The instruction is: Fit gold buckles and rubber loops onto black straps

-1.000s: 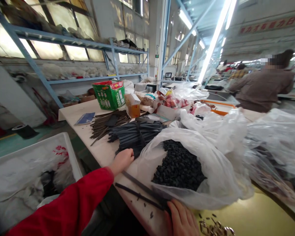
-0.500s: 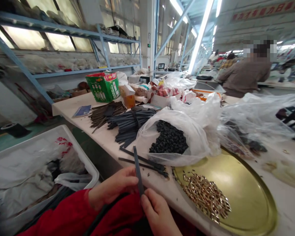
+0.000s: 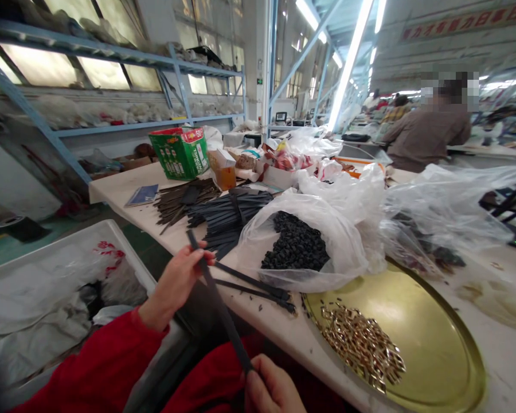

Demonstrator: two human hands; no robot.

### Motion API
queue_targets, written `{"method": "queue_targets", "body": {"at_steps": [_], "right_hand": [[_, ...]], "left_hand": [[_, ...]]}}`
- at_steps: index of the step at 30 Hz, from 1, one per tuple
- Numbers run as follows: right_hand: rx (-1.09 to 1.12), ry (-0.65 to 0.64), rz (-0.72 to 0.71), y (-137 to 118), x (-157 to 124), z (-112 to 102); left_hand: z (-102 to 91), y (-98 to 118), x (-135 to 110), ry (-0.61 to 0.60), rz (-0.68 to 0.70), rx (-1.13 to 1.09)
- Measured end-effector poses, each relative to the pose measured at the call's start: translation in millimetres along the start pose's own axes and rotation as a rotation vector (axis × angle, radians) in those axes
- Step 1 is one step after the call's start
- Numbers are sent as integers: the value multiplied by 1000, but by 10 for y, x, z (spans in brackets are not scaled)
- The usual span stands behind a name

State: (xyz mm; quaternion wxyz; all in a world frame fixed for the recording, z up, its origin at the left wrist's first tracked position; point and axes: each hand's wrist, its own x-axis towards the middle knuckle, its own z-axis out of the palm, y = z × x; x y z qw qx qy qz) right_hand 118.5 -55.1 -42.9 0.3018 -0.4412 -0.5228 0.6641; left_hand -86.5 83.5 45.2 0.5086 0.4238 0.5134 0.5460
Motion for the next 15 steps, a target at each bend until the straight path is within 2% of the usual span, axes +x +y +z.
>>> {"method": "queue_targets", "body": {"at_steps": [2,3,4,5,6,7,8,10,11,13,15], "right_hand": [[-105,116,-32,-8,4,-208],[-194,166,-61,-27,5,-304],[-290,193,-90,-61,10,-385],[-386,188,-112,-112,21,-445],[-469,158,-125,-178,39,-480],[-536,113,-126,-254,66,-493],[-586,71,-119,-336,102,-488],[-644,28,-103,-491,191,-469],[-658,27,-95,-555,242,-477],[-651,74,-98,-653,355,-581],[-657,197,-155,-717,496,-818]], "left_hand": [[-305,74,121,231,173,120],[-432,105,158,382,334,269],[-521,127,166,458,491,474],[-558,137,141,439,605,665],[-540,132,82,342,670,817],[-468,113,-7,168,662,905],[-352,82,-113,-57,598,928],[-58,4,-326,-627,351,910],[84,-37,-405,-821,228,891],[292,-107,-472,-1005,-47,841],[385,-162,-426,-1024,-306,711]]}}
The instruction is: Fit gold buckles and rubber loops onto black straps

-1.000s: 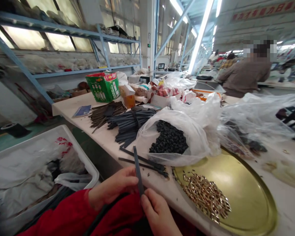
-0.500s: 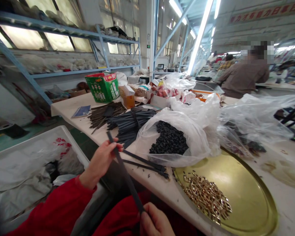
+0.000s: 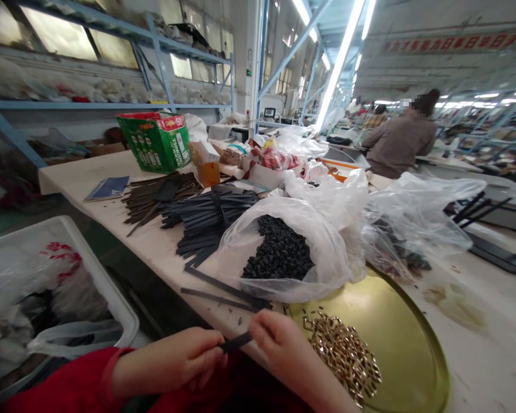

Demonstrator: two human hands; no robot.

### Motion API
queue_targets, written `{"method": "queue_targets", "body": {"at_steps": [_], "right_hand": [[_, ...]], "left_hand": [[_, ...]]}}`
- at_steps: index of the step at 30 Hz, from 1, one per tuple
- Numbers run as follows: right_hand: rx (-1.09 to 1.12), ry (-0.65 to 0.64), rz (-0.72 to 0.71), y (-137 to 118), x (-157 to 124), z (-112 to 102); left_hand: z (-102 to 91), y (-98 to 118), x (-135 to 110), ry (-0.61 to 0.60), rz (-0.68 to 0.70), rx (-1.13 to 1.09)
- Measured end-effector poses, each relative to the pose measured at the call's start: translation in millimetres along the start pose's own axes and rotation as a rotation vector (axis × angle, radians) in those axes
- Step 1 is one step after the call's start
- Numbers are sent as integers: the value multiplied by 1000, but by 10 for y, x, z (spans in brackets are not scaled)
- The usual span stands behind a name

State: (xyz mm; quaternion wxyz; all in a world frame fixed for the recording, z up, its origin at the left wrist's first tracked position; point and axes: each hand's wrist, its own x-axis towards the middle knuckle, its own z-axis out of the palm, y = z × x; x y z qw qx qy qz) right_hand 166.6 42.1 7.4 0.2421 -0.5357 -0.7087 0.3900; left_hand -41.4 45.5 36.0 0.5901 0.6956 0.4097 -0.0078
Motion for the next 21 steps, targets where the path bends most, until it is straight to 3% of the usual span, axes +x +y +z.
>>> {"method": "queue_targets", "body": {"at_steps": [3,4,7,10,14,21], "right_hand": [[-302,303,17,286,354,-333],[-494,342,78,388,485,-417],[-676,337,190,644,836,-500],[-723,308,224,804,1028,-407],[-693,318,200,910,1070,-348],[-418,510,94,802,906,-485]], "left_hand": [[-95,-32,150,8,-73,-344],[-122,-36,203,41,-82,-435],[-148,-6,373,133,-135,-667],[-141,43,528,167,-181,-797],[-141,77,638,146,-189,-834],[-86,165,574,160,-154,-744]]}}
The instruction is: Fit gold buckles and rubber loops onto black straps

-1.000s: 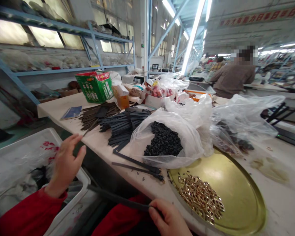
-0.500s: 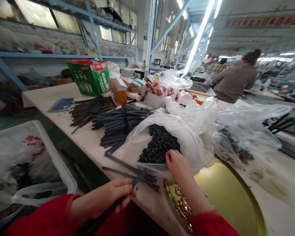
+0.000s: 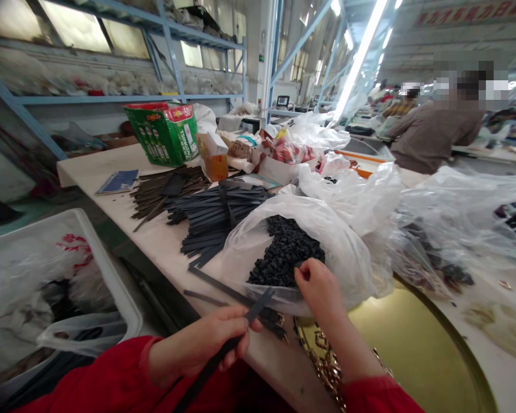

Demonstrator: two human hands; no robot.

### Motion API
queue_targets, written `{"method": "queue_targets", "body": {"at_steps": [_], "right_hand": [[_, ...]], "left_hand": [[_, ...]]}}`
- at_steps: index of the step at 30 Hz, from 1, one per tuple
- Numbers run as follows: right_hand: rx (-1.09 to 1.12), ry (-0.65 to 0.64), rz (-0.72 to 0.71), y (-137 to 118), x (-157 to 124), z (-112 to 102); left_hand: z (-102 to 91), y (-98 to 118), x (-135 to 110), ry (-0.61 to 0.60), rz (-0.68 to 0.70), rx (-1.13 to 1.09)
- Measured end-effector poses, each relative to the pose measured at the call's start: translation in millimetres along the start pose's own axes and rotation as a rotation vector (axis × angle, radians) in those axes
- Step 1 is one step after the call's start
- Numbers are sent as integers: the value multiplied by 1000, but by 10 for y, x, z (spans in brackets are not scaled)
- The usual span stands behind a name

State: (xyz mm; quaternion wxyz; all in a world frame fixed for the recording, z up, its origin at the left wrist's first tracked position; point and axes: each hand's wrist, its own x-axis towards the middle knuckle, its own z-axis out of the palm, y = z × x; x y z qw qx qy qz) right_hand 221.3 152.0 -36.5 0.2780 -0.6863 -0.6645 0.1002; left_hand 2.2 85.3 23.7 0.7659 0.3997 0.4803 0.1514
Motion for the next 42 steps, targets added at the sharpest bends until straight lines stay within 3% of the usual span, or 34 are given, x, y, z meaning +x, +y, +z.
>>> {"method": "queue_targets", "body": {"at_steps": [2,4,7,9,12,14,18,24,27,30,36,38,40,42], "right_hand": [[179,25,22,-89,-126,-92],[511,-33,86,-208,-297,-171],[1061,-141,329,-403,-572,-237],[1324,-146,507,-523,-728,-245],[1625,-148,649,-663,-898,-235],[1705,-141,686,-717,-977,-228],[1633,-153,679,-705,-1113,-208],[1396,-219,518,-564,-1387,-160],[1420,-374,522,-570,-1507,-157],[1460,-484,520,-637,-1577,-116],[1377,-331,373,-725,-1648,24],[1215,-369,306,-581,-1613,-47],[868,-396,237,-318,-1517,-194],[315,-215,136,-8,-1377,-356]], "left_hand": [[41,-4,-47,-6,55,75],[86,-19,-81,-14,109,159],[152,-68,-97,-21,168,241],[187,-111,-98,11,224,284],[215,-166,-112,91,333,416],[221,-186,-138,140,374,519],[222,-183,-223,200,383,645],[234,-178,-357,188,460,979],[253,-218,-382,128,424,1046],[276,-285,-378,94,424,949],[268,-414,-265,39,440,672],[235,-428,-200,67,404,693],[191,-435,-130,103,363,698],[157,-451,-57,111,318,651]]}}
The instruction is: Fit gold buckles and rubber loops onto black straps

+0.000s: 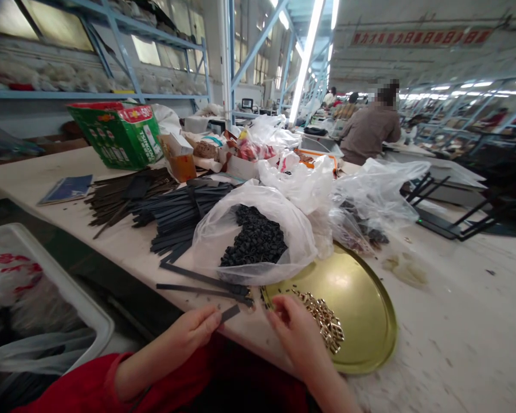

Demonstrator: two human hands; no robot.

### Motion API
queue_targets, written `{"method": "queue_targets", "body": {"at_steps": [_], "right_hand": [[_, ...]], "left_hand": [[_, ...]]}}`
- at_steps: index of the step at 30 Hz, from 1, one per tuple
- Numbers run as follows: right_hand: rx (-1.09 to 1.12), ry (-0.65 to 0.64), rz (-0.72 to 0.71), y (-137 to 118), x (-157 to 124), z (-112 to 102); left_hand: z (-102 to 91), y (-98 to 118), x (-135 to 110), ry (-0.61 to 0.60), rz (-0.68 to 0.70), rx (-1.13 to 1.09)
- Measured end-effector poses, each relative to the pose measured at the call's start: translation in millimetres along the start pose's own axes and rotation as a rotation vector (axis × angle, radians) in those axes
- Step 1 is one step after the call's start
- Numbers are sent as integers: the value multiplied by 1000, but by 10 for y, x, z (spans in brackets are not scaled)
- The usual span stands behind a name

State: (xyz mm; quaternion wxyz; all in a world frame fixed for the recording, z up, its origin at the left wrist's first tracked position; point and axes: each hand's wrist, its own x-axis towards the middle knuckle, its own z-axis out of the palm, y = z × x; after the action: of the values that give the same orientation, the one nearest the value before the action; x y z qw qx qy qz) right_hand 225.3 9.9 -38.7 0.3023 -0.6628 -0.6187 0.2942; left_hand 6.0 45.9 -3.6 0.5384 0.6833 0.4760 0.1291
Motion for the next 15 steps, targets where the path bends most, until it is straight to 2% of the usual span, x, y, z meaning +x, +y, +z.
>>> {"method": "queue_targets", "body": {"at_steps": [1,2,3,5,11,13,15], "right_hand": [[-285,56,-5,103,71,-117],[-520,44,-18,191,138,-205],[-679,23,-29,262,197,-261],[-829,-34,-45,349,282,-289],[-857,-66,-81,432,345,-280],[-758,-18,-76,429,342,-315],[-507,56,-53,369,320,-304]], "left_hand": [[7,-24,30,-9,-18,-33],[20,-45,58,-16,-32,-59],[35,-62,83,-22,-38,-74],[63,-80,121,-27,-38,-78],[41,-42,160,-30,-43,-28],[33,-6,177,-54,-34,-19],[40,54,207,-45,8,-4]]}}
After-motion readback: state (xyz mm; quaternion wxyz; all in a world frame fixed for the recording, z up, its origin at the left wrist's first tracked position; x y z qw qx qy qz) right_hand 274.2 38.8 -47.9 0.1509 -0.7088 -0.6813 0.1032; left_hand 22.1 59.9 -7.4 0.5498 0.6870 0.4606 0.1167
